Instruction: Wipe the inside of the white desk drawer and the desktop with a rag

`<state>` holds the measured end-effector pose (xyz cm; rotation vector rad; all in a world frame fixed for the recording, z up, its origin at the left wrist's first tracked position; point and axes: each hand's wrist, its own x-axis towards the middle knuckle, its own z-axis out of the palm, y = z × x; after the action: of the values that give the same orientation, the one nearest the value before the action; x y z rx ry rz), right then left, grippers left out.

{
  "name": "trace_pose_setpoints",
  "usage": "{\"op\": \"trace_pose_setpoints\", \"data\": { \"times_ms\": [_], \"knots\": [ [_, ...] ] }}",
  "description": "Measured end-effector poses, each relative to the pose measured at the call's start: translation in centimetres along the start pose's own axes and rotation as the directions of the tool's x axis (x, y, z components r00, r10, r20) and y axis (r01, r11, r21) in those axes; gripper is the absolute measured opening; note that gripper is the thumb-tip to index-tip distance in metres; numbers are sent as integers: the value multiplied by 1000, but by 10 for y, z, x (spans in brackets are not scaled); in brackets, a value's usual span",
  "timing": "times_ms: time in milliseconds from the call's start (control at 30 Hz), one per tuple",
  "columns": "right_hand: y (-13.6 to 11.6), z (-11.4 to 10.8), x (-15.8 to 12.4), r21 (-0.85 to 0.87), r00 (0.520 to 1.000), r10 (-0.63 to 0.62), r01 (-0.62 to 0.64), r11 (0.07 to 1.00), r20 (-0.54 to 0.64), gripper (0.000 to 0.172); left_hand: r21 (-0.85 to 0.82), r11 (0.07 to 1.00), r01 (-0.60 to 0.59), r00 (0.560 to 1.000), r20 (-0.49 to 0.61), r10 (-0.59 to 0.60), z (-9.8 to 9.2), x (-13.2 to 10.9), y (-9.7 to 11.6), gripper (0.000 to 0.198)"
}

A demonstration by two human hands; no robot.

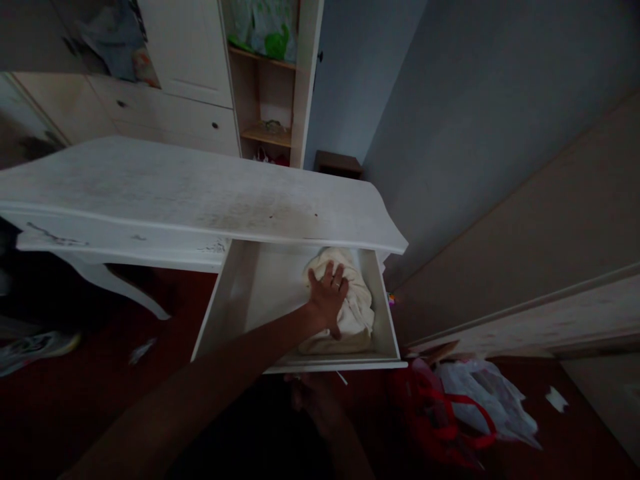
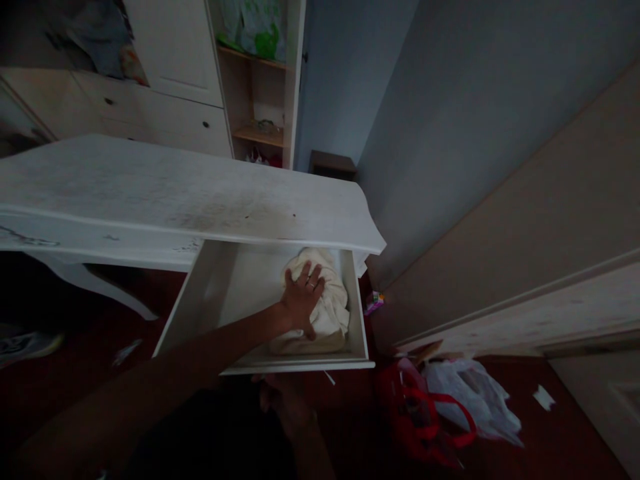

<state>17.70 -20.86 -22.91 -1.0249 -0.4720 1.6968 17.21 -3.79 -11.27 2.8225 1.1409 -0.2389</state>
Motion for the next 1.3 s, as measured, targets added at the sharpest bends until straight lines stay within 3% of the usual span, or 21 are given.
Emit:
{"op": "trace_pose_setpoints", "data": {
  "times_ms": [67,233,300,533,767,1033,1300],
  "knots": [
    [-1,0,0,-8,1000,0,0,1000,13,42,6,1000,-18,1000,-13,19,-2,-3,-5,129],
    [-4,1,-2,-38,999,0,2,999,39,45,-45,998,-45,982,-185,36,-12,-5,-19,77],
    [-3,1,-3,-34,999,-9,10,999,32,44,-52,998,-32,977,-212,21,-14,-3,-22,68],
    [-1,1,-3,-11,1000,5,-5,1000,-8,44,-102,994,39,976,-207,-60,-17,10,-26,75],
    [2,-1,-1,30,1000,5,-5,1000,-2,39,-144,987,78,991,-101,-93,-23,24,-29,89],
    [-3,2,-5,14,1000,1,-1,1000,20,40,-85,983,-160,984,-91,152,-29,52,-42,95],
    [4,-6,-2,-77,999,22,-19,997,34,42,-124,966,-225,972,38,231,-48,83,-29,87]
  ]
}}
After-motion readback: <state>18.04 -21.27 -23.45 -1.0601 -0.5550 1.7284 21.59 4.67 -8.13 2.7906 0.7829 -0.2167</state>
